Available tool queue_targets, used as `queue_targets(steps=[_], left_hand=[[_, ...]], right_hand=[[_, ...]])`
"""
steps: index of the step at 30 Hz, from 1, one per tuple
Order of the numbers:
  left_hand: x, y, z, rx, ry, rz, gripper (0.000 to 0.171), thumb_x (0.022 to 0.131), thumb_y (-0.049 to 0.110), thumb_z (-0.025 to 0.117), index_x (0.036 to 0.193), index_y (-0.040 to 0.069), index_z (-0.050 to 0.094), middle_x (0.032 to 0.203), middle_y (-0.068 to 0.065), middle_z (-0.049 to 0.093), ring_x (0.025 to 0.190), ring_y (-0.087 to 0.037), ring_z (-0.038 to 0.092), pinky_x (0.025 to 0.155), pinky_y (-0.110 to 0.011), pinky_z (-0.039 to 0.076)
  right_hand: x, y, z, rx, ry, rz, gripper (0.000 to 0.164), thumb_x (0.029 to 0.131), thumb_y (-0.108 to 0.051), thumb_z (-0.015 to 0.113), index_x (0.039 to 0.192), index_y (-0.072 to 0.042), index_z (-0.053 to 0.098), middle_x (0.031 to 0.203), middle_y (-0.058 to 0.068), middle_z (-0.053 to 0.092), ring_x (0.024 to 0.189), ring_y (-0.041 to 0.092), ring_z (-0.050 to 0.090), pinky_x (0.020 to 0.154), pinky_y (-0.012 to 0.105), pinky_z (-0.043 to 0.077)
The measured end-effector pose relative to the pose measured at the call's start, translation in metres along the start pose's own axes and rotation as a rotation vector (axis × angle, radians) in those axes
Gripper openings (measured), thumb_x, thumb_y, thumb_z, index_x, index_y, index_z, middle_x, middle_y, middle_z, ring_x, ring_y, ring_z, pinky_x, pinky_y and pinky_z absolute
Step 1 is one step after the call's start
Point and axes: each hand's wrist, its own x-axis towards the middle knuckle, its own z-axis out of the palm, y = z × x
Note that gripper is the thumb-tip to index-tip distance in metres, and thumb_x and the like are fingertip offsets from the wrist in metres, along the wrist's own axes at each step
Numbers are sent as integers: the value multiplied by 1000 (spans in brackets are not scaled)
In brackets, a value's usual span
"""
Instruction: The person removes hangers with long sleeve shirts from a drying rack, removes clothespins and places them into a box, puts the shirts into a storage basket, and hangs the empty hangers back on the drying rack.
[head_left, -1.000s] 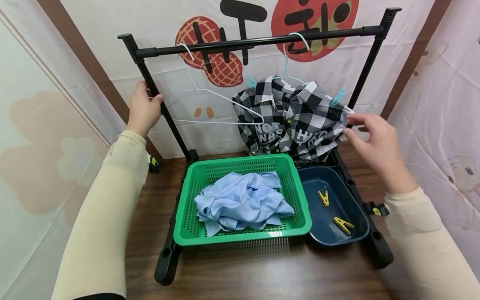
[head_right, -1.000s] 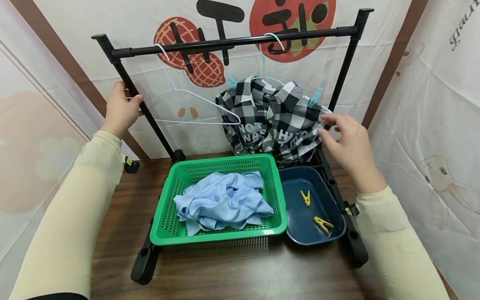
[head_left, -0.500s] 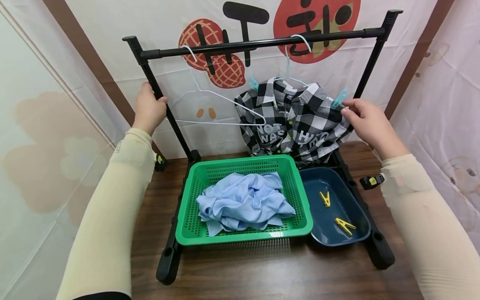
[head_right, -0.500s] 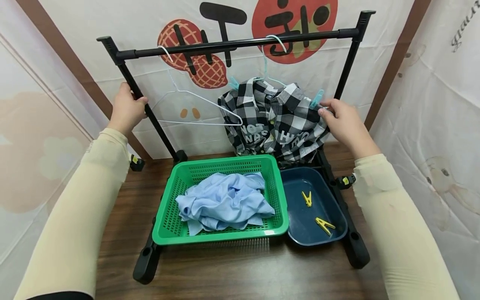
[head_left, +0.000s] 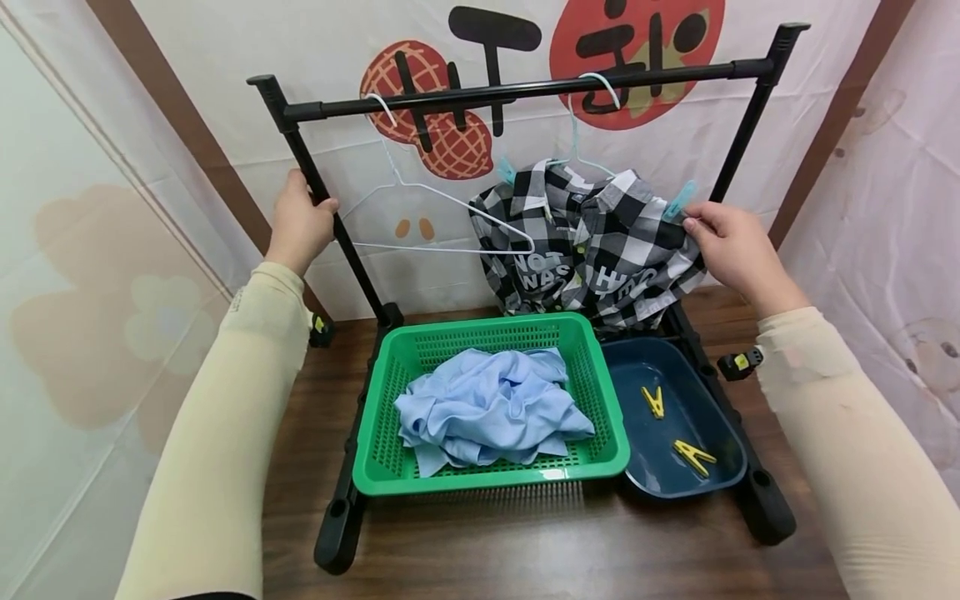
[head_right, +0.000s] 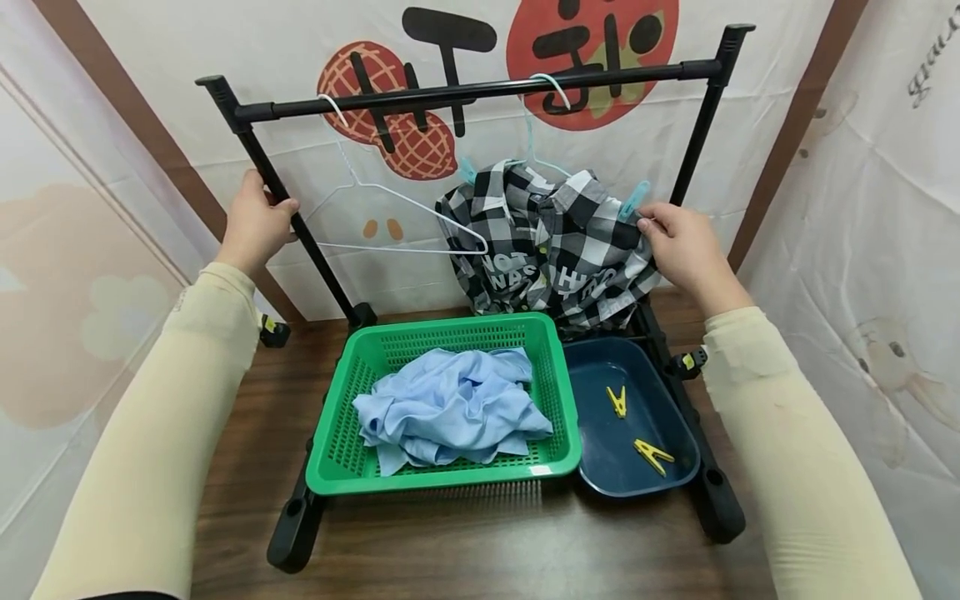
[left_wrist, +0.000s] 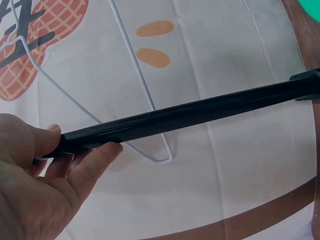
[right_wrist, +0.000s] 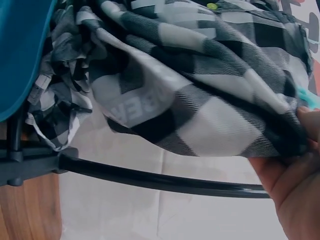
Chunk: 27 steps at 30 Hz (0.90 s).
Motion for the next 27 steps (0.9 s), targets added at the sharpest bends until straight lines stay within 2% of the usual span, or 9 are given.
queue_targets(steps=[7, 14, 19, 27], left_hand=[[0, -2, 3, -10, 19, 8, 42, 106, 25, 53, 141, 6, 38, 122, -17, 59, 102, -25, 60, 76, -31, 52], [1, -2, 6, -6, 22, 8, 43, 106, 24, 54, 141, 7, 37, 116, -15, 60, 96, -24, 61, 73, -30, 53], [0, -2, 6, -7, 21, 8, 43, 106, 26, 54, 141, 8, 37, 116, -14, 60, 94, -24, 61, 73, -30, 52], [-1, -4, 7, -19, 8, 1, 42, 106, 25, 55, 141, 8, 37, 118, -15, 59, 96, -25, 61, 73, -31, 54]], right_hand=[[-1, -2, 15, 21, 224, -57, 31, 108, -25, 52, 122, -6, 71, 106, 17, 72, 77, 23, 51, 65, 25, 35], [2, -2, 23, 79, 385, -80, 30, 108, -24, 54, 119, -4, 73, 111, 14, 75, 75, 4, 50, 69, 18, 35], [6, -7, 20, 88, 413, -57, 34, 108, -28, 52, 120, -4, 73, 114, 13, 75, 77, 4, 50, 68, 18, 36], [20, -14, 12, 87, 427, -46, 33, 108, -27, 54, 121, -3, 73, 114, 14, 74, 77, 0, 48, 70, 18, 34]])
